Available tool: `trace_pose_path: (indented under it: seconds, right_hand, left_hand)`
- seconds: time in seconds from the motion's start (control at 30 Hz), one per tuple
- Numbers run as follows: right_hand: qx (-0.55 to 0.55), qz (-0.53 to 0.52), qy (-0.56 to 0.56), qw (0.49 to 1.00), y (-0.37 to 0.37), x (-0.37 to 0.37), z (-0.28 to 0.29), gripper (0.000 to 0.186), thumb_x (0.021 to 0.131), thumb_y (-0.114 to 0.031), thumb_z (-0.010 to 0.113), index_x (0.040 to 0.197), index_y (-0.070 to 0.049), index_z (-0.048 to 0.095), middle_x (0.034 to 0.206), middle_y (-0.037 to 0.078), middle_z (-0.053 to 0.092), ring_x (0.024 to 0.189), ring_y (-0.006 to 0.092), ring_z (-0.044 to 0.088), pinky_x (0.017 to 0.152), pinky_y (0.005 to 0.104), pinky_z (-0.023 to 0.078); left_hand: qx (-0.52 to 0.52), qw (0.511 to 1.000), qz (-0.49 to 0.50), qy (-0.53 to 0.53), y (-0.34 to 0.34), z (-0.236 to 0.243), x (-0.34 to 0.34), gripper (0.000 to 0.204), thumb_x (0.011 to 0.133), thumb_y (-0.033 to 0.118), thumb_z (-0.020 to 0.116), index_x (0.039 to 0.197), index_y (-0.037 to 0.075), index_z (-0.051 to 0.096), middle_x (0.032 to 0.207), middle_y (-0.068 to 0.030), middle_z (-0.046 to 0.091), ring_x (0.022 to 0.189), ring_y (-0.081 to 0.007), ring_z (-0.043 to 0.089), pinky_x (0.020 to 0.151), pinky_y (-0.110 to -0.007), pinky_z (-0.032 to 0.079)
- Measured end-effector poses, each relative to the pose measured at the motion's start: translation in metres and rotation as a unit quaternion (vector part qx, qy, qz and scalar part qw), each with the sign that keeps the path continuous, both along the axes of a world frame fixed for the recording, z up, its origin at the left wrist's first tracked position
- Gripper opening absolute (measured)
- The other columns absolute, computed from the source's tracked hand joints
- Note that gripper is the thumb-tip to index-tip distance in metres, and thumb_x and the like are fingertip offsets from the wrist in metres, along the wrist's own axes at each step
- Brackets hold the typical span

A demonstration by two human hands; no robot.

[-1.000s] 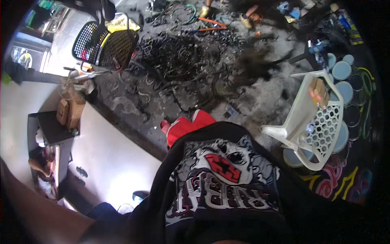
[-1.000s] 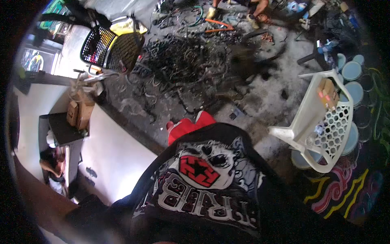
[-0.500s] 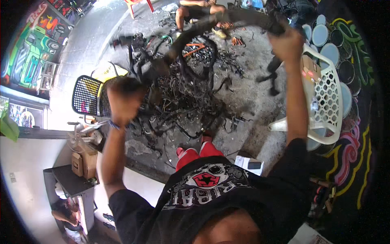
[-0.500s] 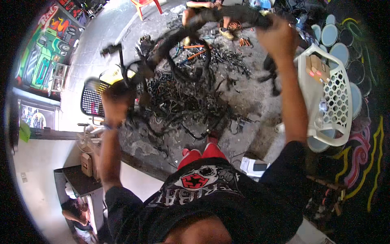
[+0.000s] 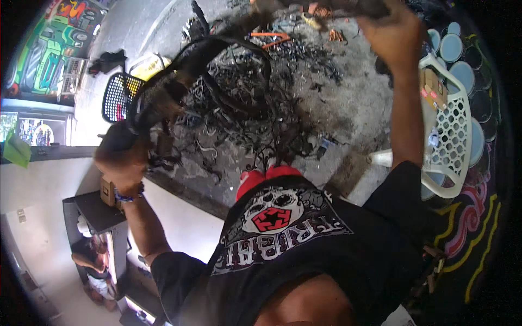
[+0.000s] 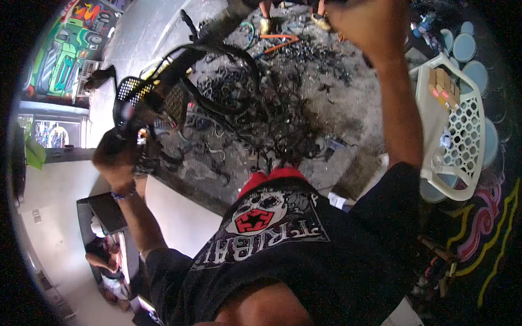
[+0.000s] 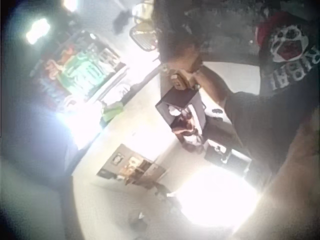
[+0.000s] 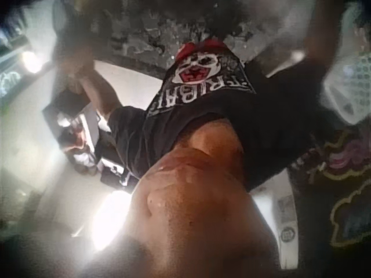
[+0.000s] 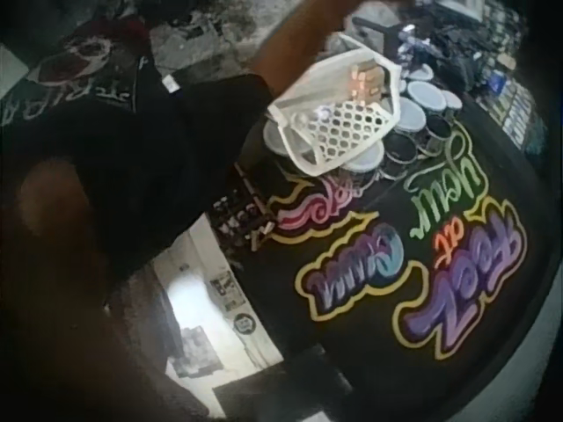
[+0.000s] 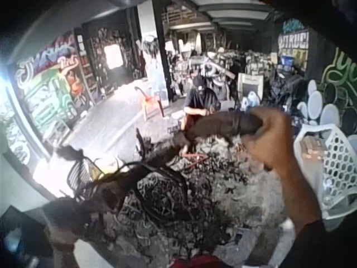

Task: Repairing and sorting an automotive wiring harness using pliers and a utility knife.

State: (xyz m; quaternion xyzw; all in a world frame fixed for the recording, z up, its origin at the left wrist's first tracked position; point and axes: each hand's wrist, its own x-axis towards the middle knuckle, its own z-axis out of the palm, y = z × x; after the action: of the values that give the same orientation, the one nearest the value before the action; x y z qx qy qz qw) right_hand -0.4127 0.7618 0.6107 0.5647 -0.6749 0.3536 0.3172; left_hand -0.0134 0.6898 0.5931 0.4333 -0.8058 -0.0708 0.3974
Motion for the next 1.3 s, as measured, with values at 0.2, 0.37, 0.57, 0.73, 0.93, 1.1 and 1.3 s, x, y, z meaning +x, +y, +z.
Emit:
trace_pose_path:
  seconds: [0.2,0.37,0.57,0.73,0.93,1.1,1.3]
  right_hand:
    - [-0.034,0.197,0.054,0.978,-0.004,0.025,0.046,0.017,0.052,0.003,0.057,0.069,0.002,0.056,0.057,0.006,0.051,0.051,0.0127,0.05,0.048,0.0276,0.041]
    - [-0.103,0.148,-0.113,0.977,-0.003,0.05,0.035,0.02,0.053,0.004,0.057,0.073,0.003,0.056,0.06,0.005,0.052,0.054,0.0113,0.051,0.049,0.0245,0.041]
    - [-0.021,0.135,-0.04,0.99,-0.004,0.072,0.003,0.016,0.052,0.004,0.056,0.067,0.002,0.055,0.059,0.006,0.052,0.053,0.0109,0.048,0.047,0.025,0.038]
    - [-0.114,0.163,-0.146,0.969,-0.014,0.09,-0.027,0.016,0.052,0.001,0.058,0.068,0.001,0.055,0.059,0.007,0.052,0.052,0.0139,0.049,0.049,0.0261,0.039]
    - [-0.052,0.103,-0.05,0.992,-0.004,0.131,-0.046,0.011,0.058,-0.003,0.058,0.069,0.0,0.055,0.057,0.008,0.052,0.051,0.0146,0.049,0.049,0.0269,0.039]
    - [0.046,0.033,-0.109,0.992,0.011,0.134,-0.083,0.023,0.058,-0.011,0.066,0.079,-0.005,0.06,0.061,0.007,0.058,0.055,0.0141,0.057,0.053,0.0254,0.044]
    - [0.081,0.097,-0.158,0.979,-0.001,0.15,-0.108,0.03,0.057,-0.013,0.07,0.085,-0.006,0.062,0.065,0.006,0.062,0.061,0.0115,0.062,0.056,0.0239,0.047]
  left_hand:
    - [-0.129,0.986,0.027,-0.106,0.003,0.037,0.029,0.015,0.065,0.004,0.068,0.075,-0.003,0.061,0.062,-0.0006,0.059,0.054,-0.0046,0.05,0.049,-0.02,0.04]
    - [-0.064,0.996,0.029,-0.055,0.005,0.044,0.035,0.015,0.064,0.015,0.069,0.076,0.007,0.063,0.066,-0.0056,0.059,0.055,-0.0191,0.056,0.049,-0.026,0.045]
    - [-0.042,0.991,0.013,-0.123,-0.001,0.006,0.059,0.019,0.066,0.009,0.069,0.077,-0.005,0.061,0.065,-0.0043,0.061,0.061,-0.0046,0.052,0.053,-0.02,0.042]
    - [-0.111,0.979,-0.043,-0.166,-0.019,-0.006,0.081,0.023,0.063,0.01,0.07,0.078,-0.004,0.061,0.065,-0.0068,0.062,0.06,-0.0088,0.057,0.056,-0.023,0.045]
    - [-0.007,0.999,-0.018,-0.05,-0.015,-0.043,0.101,0.022,0.062,0.011,0.07,0.078,-0.002,0.062,0.065,-0.0075,0.062,0.06,-0.01,0.058,0.057,-0.023,0.046]
    - [0.066,0.997,-0.03,-0.005,-0.01,-0.064,0.11,0.021,0.061,0.009,0.069,0.077,-0.003,0.061,0.067,-0.006,0.063,0.06,-0.0078,0.058,0.056,-0.022,0.045]
    - [0.047,0.999,0.006,0.011,0.003,-0.083,0.14,0.021,0.059,0.005,0.07,0.076,-0.004,0.061,0.065,-0.005,0.062,0.059,-0.0073,0.056,0.053,-0.021,0.045]
